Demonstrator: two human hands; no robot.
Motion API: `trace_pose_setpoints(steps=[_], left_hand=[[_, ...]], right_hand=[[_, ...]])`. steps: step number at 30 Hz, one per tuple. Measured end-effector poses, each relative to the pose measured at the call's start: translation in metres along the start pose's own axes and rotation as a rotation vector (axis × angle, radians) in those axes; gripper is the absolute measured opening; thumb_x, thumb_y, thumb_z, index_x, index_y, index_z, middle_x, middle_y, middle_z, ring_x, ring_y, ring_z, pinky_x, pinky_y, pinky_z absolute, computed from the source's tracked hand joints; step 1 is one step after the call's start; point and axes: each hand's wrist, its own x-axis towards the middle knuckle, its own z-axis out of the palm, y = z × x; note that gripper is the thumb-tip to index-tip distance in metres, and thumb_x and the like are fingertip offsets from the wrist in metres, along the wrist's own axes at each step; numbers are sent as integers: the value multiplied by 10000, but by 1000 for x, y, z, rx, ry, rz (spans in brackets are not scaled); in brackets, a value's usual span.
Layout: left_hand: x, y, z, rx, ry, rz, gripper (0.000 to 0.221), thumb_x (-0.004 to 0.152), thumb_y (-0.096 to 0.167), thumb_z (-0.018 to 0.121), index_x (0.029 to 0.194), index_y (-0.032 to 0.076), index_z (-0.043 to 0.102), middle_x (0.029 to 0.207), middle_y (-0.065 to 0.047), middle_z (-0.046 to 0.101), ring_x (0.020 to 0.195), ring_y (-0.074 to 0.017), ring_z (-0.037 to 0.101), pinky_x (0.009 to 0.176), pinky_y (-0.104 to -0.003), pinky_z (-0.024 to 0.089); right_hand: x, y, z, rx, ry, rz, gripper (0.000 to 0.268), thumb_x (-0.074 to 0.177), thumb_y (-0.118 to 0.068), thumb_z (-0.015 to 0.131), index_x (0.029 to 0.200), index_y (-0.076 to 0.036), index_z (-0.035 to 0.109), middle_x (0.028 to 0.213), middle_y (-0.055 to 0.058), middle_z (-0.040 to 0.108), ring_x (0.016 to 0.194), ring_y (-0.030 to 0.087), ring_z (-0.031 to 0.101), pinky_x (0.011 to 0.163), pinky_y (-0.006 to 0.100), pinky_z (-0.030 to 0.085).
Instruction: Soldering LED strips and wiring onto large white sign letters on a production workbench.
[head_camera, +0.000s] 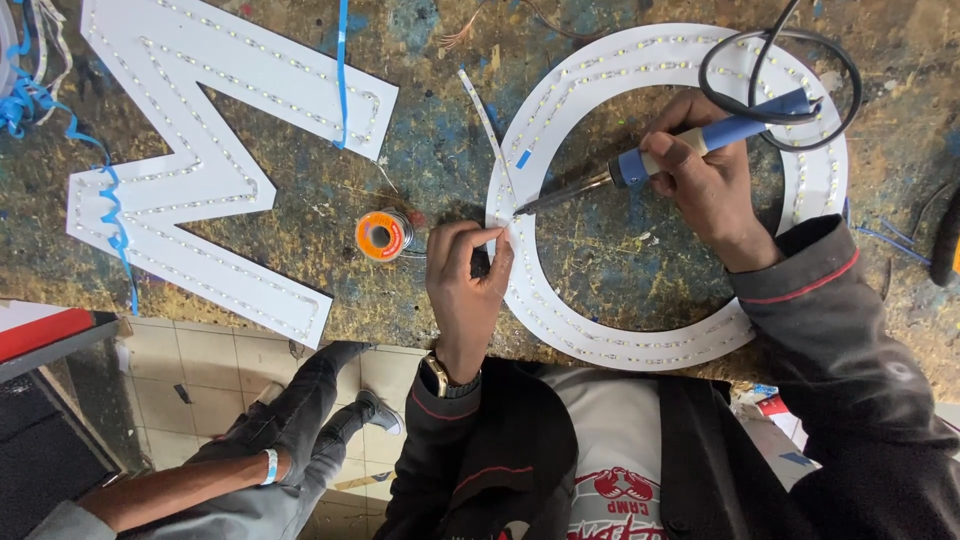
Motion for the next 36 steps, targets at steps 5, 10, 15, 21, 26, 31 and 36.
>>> trace_pose_setpoints(steps=[5, 10, 15, 21, 26, 31, 36], left_hand=[[0, -1, -1, -7, -3, 3, 149, 1070, 55, 828, 1186, 51, 734, 1183, -104, 685, 1097, -273, 648, 968, -413, 595], [-3, -4, 0, -41, -9, -31, 179, 1005, 3, 798, 1112, 59, 667, 1160, -118, 654, 1108, -286, 646, 989, -426, 572], [0, 0, -3, -46, -17, -45, 169, 1013, -13, 774, 1116, 52, 656, 1158, -120, 655, 1104, -290, 644, 978, -428, 572], [0, 3, -4, -52, -13, -59, 131, 1039, 11, 741, 1124, 48, 650, 1160, -125, 659, 1097, -284, 648, 955, -418, 581], [0, 2, -4, -53, -14, -65, 133, 1049, -4, 727, 1143, 42, 644, 1171, -129, 656, 1103, -281, 648, 952, -407, 593], [-5, -8, 1, -24, -21, -27, 180, 1026, 46, 818, 1153, 51, 690, 1187, -121, 688, 1113, -277, 663, 978, -417, 595], [-2, -4, -2, -32, -14, -16, 159, 1038, 47, 816, 1153, 51, 707, 1174, -116, 682, 1094, -277, 656, 958, -414, 583]], right_hand=[[1, -2, 1, -12, -10, -9, 218, 1240, -327, 608, 1115, -153, 567, 796, 3, 535, 633, 77, 457, 580, 248, 421], [-1, 5, -2, 9, 17, 4, 238, 1232, -358, 632, 1149, -148, 559, 855, 13, 573, 676, 86, 511, 610, 253, 468], [-4, 16, -8, 48, 17, 17, 245, 1236, -392, 619, 1179, -165, 544, 918, 22, 560, 689, 106, 495, 620, 295, 469], [-2, 8, -5, 16, -7, -3, 269, 1226, -426, 632, 1159, -171, 578, 856, 0, 560, 672, 92, 491, 611, 278, 470], [-4, 12, -8, 35, -13, 10, 247, 1233, -415, 626, 1189, -176, 579, 916, 7, 587, 700, 112, 512, 639, 310, 517], [-5, 15, -10, 90, 80, 20, 274, 1215, -440, 645, 1142, -188, 567, 949, -13, 561, 669, 98, 495, 591, 273, 488], [-1, 4, -4, 41, 60, -2, 202, 1231, -279, 603, 1093, -147, 539, 831, 12, 558, 617, 94, 460, 568, 258, 448]])
